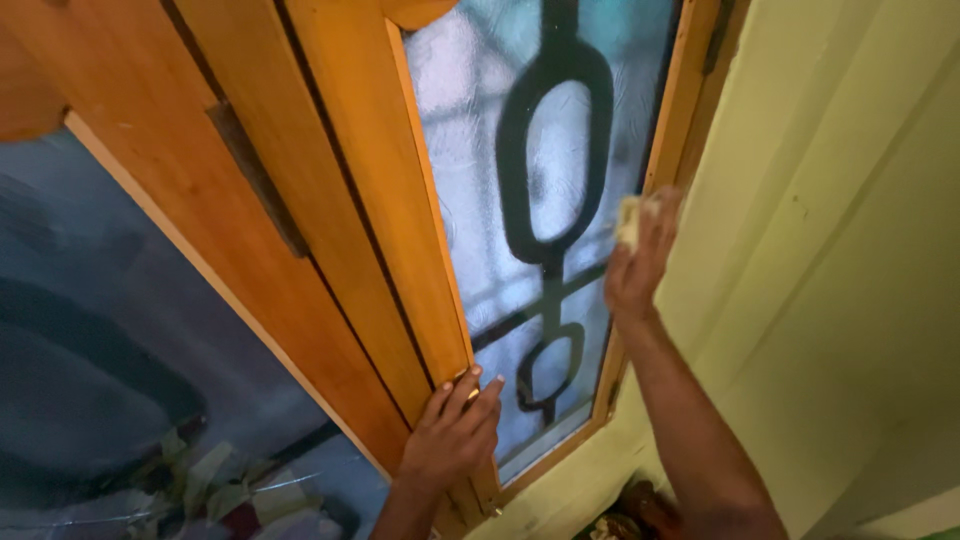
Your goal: The person wipes the wooden frame and decorative glass panes of a window using a cloth.
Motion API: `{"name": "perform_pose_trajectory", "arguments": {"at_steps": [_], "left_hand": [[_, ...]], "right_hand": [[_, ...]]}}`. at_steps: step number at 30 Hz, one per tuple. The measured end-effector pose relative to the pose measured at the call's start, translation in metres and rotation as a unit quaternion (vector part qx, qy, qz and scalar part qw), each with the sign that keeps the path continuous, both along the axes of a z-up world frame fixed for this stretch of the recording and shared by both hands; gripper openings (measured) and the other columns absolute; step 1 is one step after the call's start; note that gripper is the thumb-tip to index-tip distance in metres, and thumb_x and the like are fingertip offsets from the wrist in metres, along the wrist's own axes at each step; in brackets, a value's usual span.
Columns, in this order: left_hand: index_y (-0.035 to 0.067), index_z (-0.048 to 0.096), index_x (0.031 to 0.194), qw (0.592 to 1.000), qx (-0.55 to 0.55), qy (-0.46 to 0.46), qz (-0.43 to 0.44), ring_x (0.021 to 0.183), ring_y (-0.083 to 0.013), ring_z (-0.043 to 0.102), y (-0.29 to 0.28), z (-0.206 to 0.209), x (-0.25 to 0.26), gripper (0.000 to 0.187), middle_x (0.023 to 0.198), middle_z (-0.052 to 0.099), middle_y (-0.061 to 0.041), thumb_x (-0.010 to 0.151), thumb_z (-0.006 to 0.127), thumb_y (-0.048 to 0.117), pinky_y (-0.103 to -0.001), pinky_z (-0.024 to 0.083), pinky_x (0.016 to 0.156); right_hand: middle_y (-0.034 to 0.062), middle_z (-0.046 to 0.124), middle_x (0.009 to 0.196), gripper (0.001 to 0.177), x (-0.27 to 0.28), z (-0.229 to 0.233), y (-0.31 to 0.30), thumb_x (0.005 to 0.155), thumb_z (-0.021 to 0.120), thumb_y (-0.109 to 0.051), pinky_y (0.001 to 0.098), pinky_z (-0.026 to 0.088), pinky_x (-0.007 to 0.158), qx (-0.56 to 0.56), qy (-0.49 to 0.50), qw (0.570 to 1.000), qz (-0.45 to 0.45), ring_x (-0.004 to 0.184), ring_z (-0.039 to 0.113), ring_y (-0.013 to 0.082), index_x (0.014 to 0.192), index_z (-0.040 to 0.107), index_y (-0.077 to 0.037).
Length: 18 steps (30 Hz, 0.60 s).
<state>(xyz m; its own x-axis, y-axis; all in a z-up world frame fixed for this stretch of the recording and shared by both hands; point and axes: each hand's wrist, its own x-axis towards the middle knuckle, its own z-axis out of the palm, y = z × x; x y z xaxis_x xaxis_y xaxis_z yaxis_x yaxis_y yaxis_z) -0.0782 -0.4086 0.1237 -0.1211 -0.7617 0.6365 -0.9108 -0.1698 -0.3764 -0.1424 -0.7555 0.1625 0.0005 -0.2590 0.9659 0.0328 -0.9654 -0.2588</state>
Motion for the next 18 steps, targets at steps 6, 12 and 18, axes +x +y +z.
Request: {"name": "perform_pose_trajectory", "arguments": {"at_steps": [6, 12, 18], "left_hand": [[0.013, 0.074, 0.102, 0.999, -0.027, -0.018, -0.001, 0.136, -0.0245, 0.054, 0.002, -0.001, -0.002, 0.019, 0.139, 0.062, 0.002, 0.09, 0.063, 0.022, -0.044, 0.038, 0.111], [0.015, 0.072, 0.101, 0.999, -0.049, -0.019, -0.002, 0.137, -0.0224, 0.054, 0.0, -0.002, 0.0, 0.014, 0.139, 0.062, 0.004, 0.093, 0.063, 0.023, -0.041, 0.035, 0.115], [0.013, 0.074, 0.103, 1.0, -0.019, -0.001, -0.007, 0.135, -0.0261, 0.054, -0.001, -0.005, 0.001, 0.023, 0.138, 0.062, 0.001, 0.086, 0.065, 0.025, -0.044, 0.039, 0.11]], "right_hand": [[0.0161, 0.026, 0.175, 0.051, -0.008, 0.099, -0.039, 0.123, 0.039, -0.034, 0.0528, 0.021, 0.133, -0.036, 0.01, 0.99, -0.137, 0.161, 0.024, 0.04, 0.168, 0.029, -0.012], [0.0216, 0.014, 0.175, 0.057, -0.001, 0.079, -0.059, 0.119, 0.035, -0.044, 0.0557, 0.019, 0.131, -0.118, 0.096, 0.987, -0.054, 0.165, 0.016, 0.0458, 0.17, 0.022, -0.021], [0.0261, 0.019, 0.172, 0.056, 0.007, -0.033, -0.045, 0.116, 0.035, -0.04, 0.0621, 0.02, 0.13, -0.041, 0.088, 0.993, -0.069, 0.16, 0.02, 0.0495, 0.164, 0.029, -0.012]]}}
